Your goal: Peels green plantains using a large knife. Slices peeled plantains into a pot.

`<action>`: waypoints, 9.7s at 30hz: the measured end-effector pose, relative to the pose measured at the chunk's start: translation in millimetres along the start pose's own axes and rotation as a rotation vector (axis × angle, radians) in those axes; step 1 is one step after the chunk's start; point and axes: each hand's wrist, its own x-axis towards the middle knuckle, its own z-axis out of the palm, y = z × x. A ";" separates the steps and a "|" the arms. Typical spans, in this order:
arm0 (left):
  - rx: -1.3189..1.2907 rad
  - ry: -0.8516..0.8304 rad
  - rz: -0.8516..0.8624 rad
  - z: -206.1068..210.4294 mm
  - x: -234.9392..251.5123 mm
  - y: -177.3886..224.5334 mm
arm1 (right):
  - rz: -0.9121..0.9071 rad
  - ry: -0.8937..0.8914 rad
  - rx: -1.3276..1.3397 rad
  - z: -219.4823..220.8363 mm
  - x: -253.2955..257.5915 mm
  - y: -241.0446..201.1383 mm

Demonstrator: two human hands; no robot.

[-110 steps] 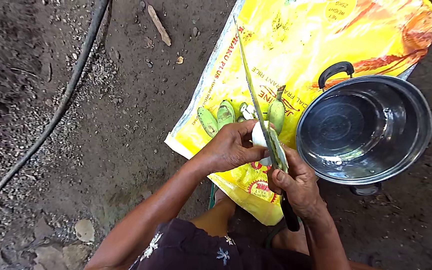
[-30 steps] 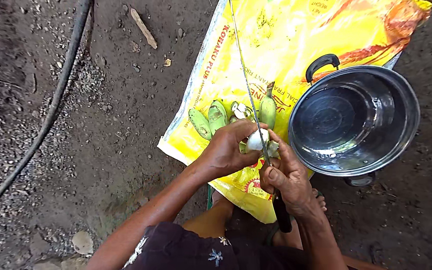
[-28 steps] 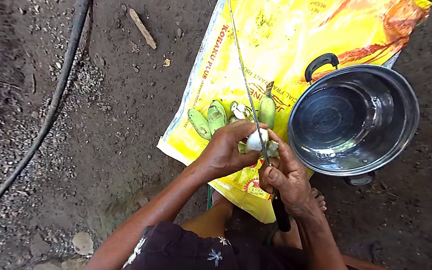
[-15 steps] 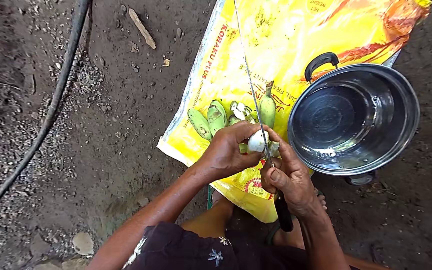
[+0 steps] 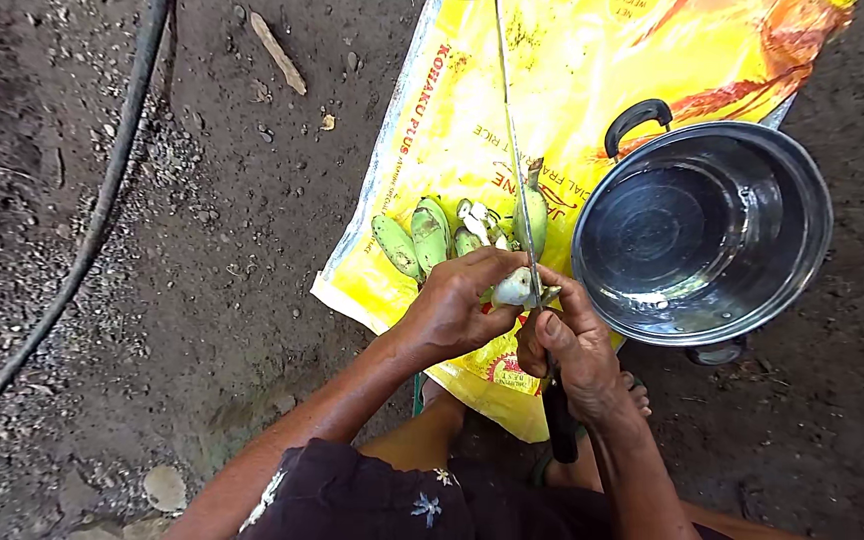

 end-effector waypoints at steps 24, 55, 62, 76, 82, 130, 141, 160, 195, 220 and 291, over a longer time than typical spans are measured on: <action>-1.005 0.044 -0.617 -33.7 -20.3 -22.7 | 0.277 -0.018 0.082 -23.8 10.2 -4.1; -1.140 0.129 -0.818 -0.6 -25.1 -17.7 | 0.067 0.319 -0.835 7.3 -3.0 38.1; -1.105 0.123 -0.924 -0.9 -36.3 -21.4 | 0.139 0.282 -0.756 11.5 -5.1 35.2; 0.117 -0.592 -0.468 -138.3 91.4 111.0 | -0.169 0.008 -1.143 35.2 43.5 -180.2; -1.127 -0.114 -0.183 3.5 102.5 67.1 | -0.247 0.106 -1.142 -13.5 -40.3 -224.9; -1.760 1.168 -0.457 5.9 37.5 22.9 | -0.262 -0.433 -1.219 -37.7 -100.3 -129.7; -1.857 1.098 -0.473 17.1 45.6 15.9 | 0.036 -0.556 -1.202 -22.8 -89.8 -129.8; -1.844 0.353 -0.791 102.7 92.1 100.7 | -0.547 -0.106 -1.058 -82.5 -66.1 -80.7; -1.793 0.313 -0.644 117.6 80.9 102.4 | -0.489 -0.061 -0.958 -81.5 -76.1 -74.5; -1.711 0.263 -0.559 120.4 69.0 108.8 | -0.461 -0.006 -0.964 -87.7 -78.0 -72.1; -1.907 0.249 -0.476 143.9 55.9 116.0 | -0.394 -0.008 -0.863 -113.7 -71.9 -79.3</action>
